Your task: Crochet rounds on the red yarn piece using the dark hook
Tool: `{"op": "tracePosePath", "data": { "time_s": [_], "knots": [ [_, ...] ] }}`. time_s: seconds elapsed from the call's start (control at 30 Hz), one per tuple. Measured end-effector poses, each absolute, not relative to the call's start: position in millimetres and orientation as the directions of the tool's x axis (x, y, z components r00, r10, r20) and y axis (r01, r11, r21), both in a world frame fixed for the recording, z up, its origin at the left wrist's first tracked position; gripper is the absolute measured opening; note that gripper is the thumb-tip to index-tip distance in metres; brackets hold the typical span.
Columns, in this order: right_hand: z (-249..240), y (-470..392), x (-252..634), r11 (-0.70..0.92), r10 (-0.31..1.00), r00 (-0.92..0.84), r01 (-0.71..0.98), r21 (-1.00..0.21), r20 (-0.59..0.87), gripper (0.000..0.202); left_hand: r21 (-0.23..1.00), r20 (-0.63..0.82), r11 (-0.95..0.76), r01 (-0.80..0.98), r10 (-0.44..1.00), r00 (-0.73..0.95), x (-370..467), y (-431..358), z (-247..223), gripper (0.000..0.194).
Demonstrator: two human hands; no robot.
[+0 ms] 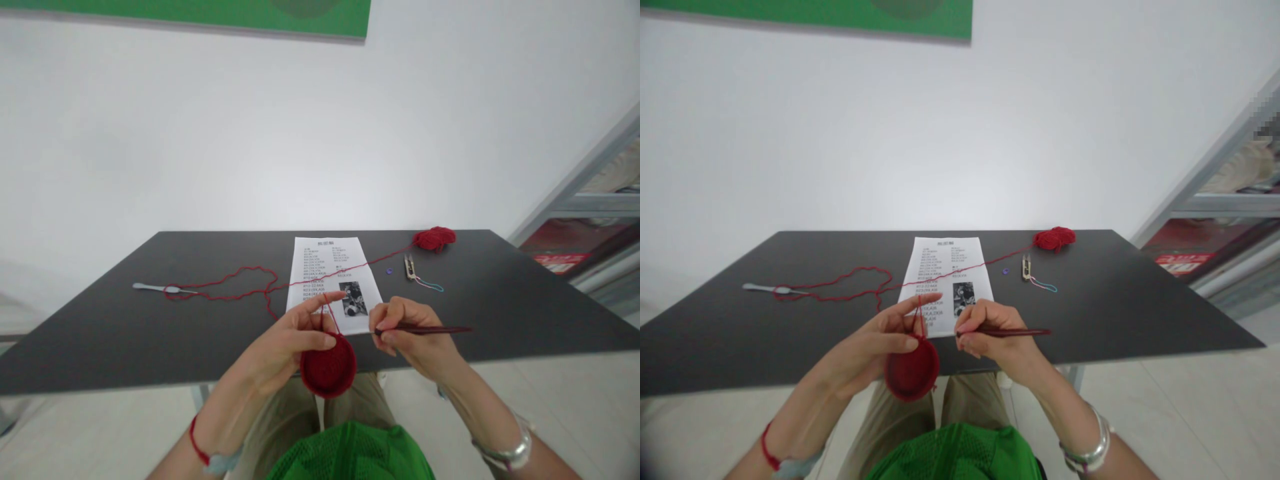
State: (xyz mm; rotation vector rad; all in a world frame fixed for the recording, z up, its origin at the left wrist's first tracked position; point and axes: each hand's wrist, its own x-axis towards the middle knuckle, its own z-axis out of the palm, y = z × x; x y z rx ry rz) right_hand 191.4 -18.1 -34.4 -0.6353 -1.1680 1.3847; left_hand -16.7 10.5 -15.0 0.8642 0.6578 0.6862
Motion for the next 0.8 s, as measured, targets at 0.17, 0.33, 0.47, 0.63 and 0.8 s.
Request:
{"op": "tracePosePath", "data": {
  "time_s": [0.17,0.33,0.47,0.63,0.8],
  "knots": [
    [-39.0,-19.2,172.8,-0.042,0.975,-0.202,-0.572,-0.819,0.091,0.019,0.912,-0.151,0.291,-0.290,0.895,0.421,-2.7,0.4,-12.1,0.070],
    [-59.4,-19.4,158.3,0.224,0.971,0.008,-0.393,-0.892,0.240,0.017,0.901,-0.167,0.298,-0.314,0.908,0.383,3.6,-5.8,-16.5,0.092],
    [-67.1,-14.0,159.3,0.296,0.951,0.008,-0.326,-0.898,0.310,0.018,0.897,-0.187,0.331,-0.292,0.884,0.428,-0.2,-2.5,-18.8,0.098],
    [-68.0,-14.5,158.4,0.218,0.961,-0.082,-0.367,-0.904,0.265,0.011,0.925,-0.152,0.281,-0.257,0.892,0.425,-1.4,1.7,-18.3,0.085],
    [-68.0,-16.7,154.1,0.276,0.958,0.056,-0.437,-0.856,0.281,0.011,0.899,-0.147,0.305,-0.314,0.886,0.440,-4.2,2.0,-24.4,0.064]
  ]
}}
